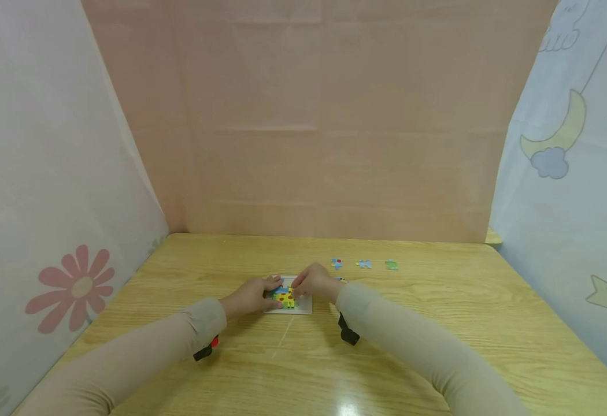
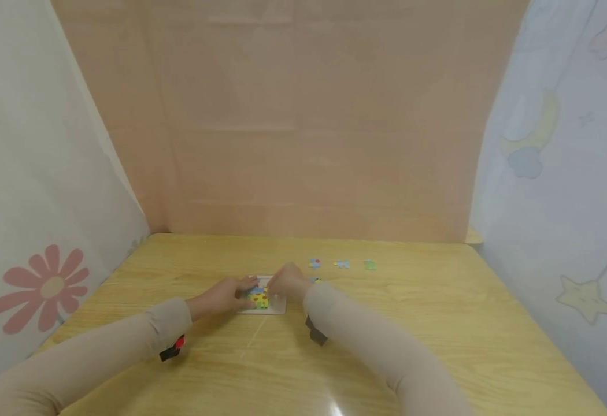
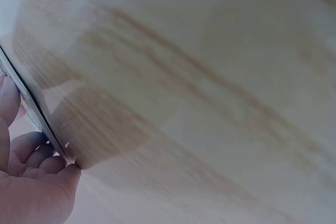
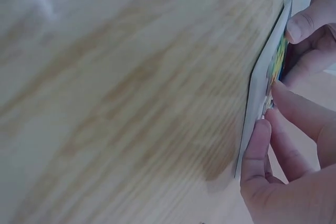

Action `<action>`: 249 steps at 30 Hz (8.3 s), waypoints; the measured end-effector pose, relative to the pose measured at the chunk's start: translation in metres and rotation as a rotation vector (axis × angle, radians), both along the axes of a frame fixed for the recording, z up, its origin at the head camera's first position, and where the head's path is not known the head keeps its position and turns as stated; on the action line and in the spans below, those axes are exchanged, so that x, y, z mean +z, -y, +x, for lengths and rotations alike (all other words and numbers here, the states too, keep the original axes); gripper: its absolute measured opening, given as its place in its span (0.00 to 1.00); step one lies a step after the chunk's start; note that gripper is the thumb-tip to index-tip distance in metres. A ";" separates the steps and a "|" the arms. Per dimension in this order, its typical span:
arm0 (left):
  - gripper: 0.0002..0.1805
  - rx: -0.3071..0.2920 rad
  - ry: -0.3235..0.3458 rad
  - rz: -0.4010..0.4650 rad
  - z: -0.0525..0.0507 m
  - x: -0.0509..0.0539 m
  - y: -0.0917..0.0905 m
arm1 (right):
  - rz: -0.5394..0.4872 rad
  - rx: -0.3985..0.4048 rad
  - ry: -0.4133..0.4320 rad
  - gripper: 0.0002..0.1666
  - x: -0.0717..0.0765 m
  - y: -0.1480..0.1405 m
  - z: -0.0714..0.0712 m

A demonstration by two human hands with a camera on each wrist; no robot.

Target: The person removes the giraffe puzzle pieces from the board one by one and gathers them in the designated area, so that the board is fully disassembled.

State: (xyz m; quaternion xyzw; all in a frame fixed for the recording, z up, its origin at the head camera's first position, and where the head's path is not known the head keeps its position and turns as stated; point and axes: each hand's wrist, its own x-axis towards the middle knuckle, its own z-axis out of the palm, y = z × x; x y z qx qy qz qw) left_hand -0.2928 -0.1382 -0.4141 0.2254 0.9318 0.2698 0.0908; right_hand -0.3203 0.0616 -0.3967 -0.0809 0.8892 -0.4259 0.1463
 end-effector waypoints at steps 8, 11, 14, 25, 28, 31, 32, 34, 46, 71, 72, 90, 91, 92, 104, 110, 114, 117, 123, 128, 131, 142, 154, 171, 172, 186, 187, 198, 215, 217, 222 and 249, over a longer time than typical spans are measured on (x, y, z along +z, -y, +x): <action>0.38 -0.010 0.016 -0.009 0.000 -0.002 -0.001 | -0.009 -0.015 0.002 0.08 -0.001 0.003 0.001; 0.37 0.010 0.040 -0.005 -0.001 0.001 -0.003 | -0.025 -0.027 0.007 0.06 0.001 0.003 0.002; 0.37 0.038 0.078 -0.014 -0.001 0.005 -0.006 | -0.044 -0.036 0.004 0.04 0.004 0.003 0.004; 0.37 0.027 0.107 -0.039 -0.002 0.005 -0.005 | -0.113 -0.050 0.014 0.05 0.003 0.004 0.006; 0.37 0.025 0.106 -0.036 -0.003 0.005 -0.005 | -0.157 -0.064 0.047 0.04 0.004 0.004 0.006; 0.37 0.033 0.116 -0.041 -0.002 0.007 -0.006 | -0.205 -0.079 0.075 0.04 0.003 0.005 0.007; 0.37 0.034 0.116 -0.044 -0.002 0.008 -0.006 | -0.222 -0.088 0.084 0.04 0.003 0.005 0.006; 0.37 0.041 0.121 -0.048 -0.001 0.009 -0.007 | -0.250 -0.103 0.099 0.05 0.004 0.004 0.006; 0.37 0.058 0.142 -0.025 -0.002 0.008 -0.007 | -0.356 -0.135 0.127 0.12 0.013 -0.020 -0.002; 0.38 0.092 0.118 0.019 0.000 0.007 -0.010 | -0.221 -0.209 0.002 0.13 0.023 -0.129 -0.003; 0.38 0.095 0.121 0.020 0.000 0.007 -0.011 | -0.219 -0.223 0.006 0.12 0.021 -0.134 -0.004; 0.39 0.088 0.105 0.002 0.001 0.007 -0.011 | -0.099 -0.208 0.010 0.08 0.002 -0.171 -0.005; 0.39 0.089 0.107 0.000 0.000 0.007 -0.011 | -0.080 -0.208 -0.004 0.08 0.001 -0.171 -0.005; 0.39 0.088 0.109 0.000 0.000 0.007 -0.011 | -0.066 -0.211 -0.013 0.07 0.000 -0.171 -0.006; 0.39 0.085 0.107 -0.003 -0.003 0.004 -0.013 | 0.002 -0.205 -0.061 0.05 -0.004 -0.173 -0.011; 0.39 0.078 0.105 0.015 -0.003 0.001 -0.011 | -0.050 -0.254 -0.009 0.07 -0.001 -0.171 -0.009; 0.39 0.074 0.112 0.020 -0.003 -0.001 -0.011 | -0.098 -0.300 0.023 0.10 0.006 -0.167 -0.006; 0.39 0.070 0.127 0.007 -0.004 0.000 -0.011 | -0.113 -0.292 0.025 0.12 0.011 -0.161 -0.005; 0.41 0.043 0.158 0.004 -0.005 0.005 -0.011 | -0.124 -0.260 0.012 0.14 0.018 -0.147 -0.005; 0.42 0.016 0.143 0.023 -0.006 0.004 -0.008 | -0.166 -0.229 0.024 0.16 0.020 -0.130 -0.007; 0.43 0.012 0.141 0.056 -0.006 0.001 -0.005 | -0.188 -0.220 0.039 0.16 0.019 -0.118 -0.009; 0.43 0.039 0.149 0.078 -0.005 0.001 -0.005 | -0.237 -0.122 0.040 0.17 0.020 -0.077 -0.009; 0.42 0.042 0.130 0.006 -0.006 0.009 -0.010 | -0.284 -0.041 0.088 0.15 0.012 -0.043 -0.011; 0.39 0.048 0.122 0.037 -0.008 0.002 -0.009 | -0.063 0.056 0.036 0.03 -0.002 -0.012 0.007; 0.39 0.051 0.121 0.038 -0.009 0.002 -0.009 | -0.061 0.066 0.029 0.03 -0.002 -0.012 0.007; 0.38 0.038 0.101 0.066 -0.007 0.001 -0.011 | -0.046 0.158 -0.002 0.03 -0.005 -0.014 0.011; 0.38 0.042 0.107 0.070 -0.007 0.001 -0.011 | -0.046 0.155 0.004 0.03 -0.005 -0.014 0.011; 0.38 0.051 0.120 0.068 -0.007 0.002 -0.010 | -0.079 0.159 -0.002 0.03 -0.002 -0.015 0.015; 0.38 0.038 0.127 0.071 -0.007 0.002 -0.010 | -0.085 0.153 0.024 0.03 0.009 -0.019 0.018; 0.39 0.033 0.125 0.075 -0.007 0.002 -0.010 | -0.098 0.144 0.030 0.03 0.010 -0.023 0.016; 0.38 0.035 0.120 0.058 -0.008 0.003 -0.010 | -0.155 0.092 0.053 0.07 0.012 -0.033 0.011; 0.39 0.036 0.113 0.103 -0.010 0.000 -0.011 | -0.172 -0.001 0.090 0.14 0.035 -0.134 -0.011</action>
